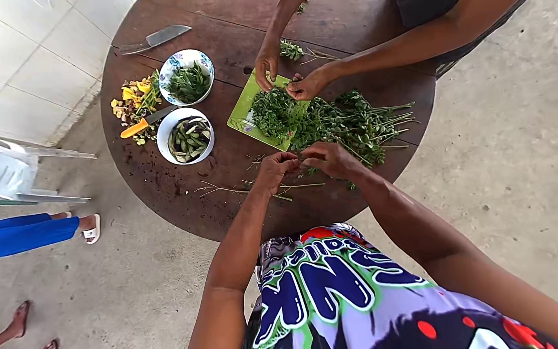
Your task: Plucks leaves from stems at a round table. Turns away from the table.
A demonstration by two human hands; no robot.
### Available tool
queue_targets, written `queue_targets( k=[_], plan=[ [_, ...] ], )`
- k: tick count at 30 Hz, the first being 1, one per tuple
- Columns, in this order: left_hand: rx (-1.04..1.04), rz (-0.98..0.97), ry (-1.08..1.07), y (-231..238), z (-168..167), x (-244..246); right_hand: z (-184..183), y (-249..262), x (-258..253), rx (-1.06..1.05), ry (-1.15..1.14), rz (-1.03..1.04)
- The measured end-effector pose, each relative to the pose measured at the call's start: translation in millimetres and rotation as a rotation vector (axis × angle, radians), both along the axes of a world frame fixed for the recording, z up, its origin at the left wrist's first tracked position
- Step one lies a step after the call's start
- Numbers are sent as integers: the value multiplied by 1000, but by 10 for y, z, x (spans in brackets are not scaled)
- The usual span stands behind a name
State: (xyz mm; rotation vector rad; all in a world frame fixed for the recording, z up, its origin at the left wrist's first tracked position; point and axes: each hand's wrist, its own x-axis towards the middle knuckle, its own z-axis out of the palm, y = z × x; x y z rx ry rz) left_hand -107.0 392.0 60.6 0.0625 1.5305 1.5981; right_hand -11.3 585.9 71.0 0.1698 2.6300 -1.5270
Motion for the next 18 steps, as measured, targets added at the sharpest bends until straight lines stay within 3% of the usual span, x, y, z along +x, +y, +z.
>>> queue_targets(
  k=[4,10,18],
  plan=[
    [70,7,-10,-23,98,-9,-30,-67,-139,-168,-17,19],
    [125,7,-15,-111,120,-12,-57,-123,-150,-174,76,72],
    [28,42,9,-262,57,-90,-127,-9,-137,-123,1,40]
  ],
)
